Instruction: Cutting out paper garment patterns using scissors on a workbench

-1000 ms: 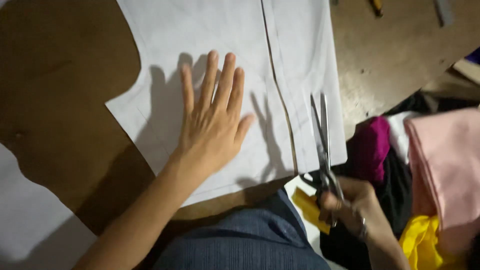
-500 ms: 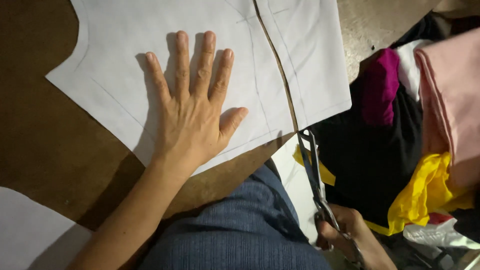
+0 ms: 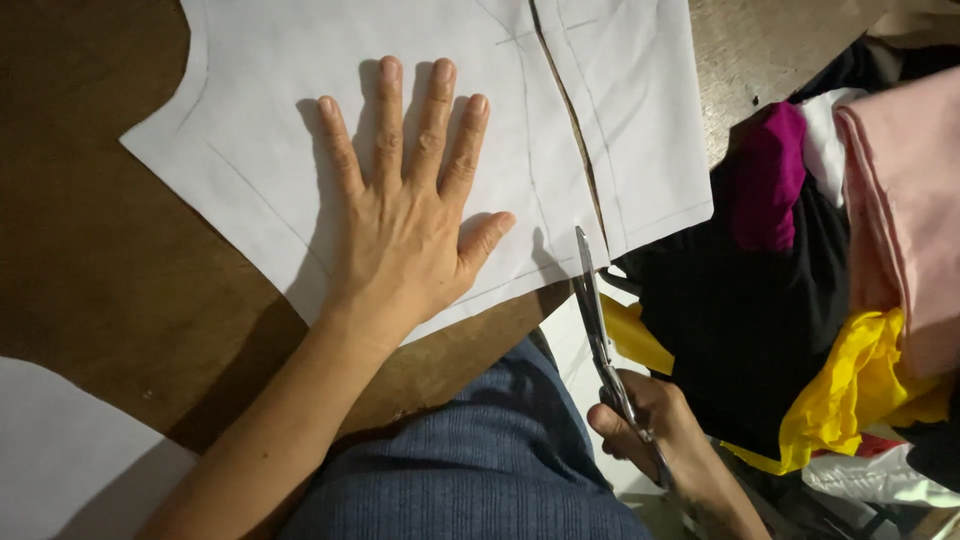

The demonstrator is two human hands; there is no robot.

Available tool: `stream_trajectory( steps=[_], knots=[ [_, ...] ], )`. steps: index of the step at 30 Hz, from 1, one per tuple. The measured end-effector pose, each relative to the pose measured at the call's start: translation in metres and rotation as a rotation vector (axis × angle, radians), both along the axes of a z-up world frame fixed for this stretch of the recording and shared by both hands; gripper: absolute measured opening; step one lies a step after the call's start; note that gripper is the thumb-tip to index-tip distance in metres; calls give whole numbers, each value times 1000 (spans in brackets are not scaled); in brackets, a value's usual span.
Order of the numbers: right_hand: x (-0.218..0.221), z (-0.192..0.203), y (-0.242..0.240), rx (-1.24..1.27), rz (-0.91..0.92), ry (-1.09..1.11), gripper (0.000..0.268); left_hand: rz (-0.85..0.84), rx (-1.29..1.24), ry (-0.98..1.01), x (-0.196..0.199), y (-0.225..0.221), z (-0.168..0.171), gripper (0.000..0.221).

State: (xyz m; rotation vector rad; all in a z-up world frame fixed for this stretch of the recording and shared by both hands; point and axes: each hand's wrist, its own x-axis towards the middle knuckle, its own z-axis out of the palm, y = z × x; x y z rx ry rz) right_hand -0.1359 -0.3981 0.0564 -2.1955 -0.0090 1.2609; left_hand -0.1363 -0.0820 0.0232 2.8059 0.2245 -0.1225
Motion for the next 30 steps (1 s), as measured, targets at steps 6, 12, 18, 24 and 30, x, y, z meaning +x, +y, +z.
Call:
stream_trajectory(
  steps=[6, 12, 18, 24, 30],
  knots=[
    [8, -5, -5, -67, 91, -53, 58, -2, -46, -29, 0, 0, -1, 87],
    [8, -3, -4, -32, 109, -103, 57, 1, -37, -20, 1, 0, -2, 86],
    [10, 11, 5, -65, 14, -35, 59, 2, 16, -18, 1, 0, -1, 86],
    [17, 10, 11, -26, 89, -48, 56, 4, 1, -12, 1, 0, -2, 86],
    [28, -5, 9, -61, 209, -185, 60, 4, 35, -12, 1, 0, -5, 86]
  ],
)
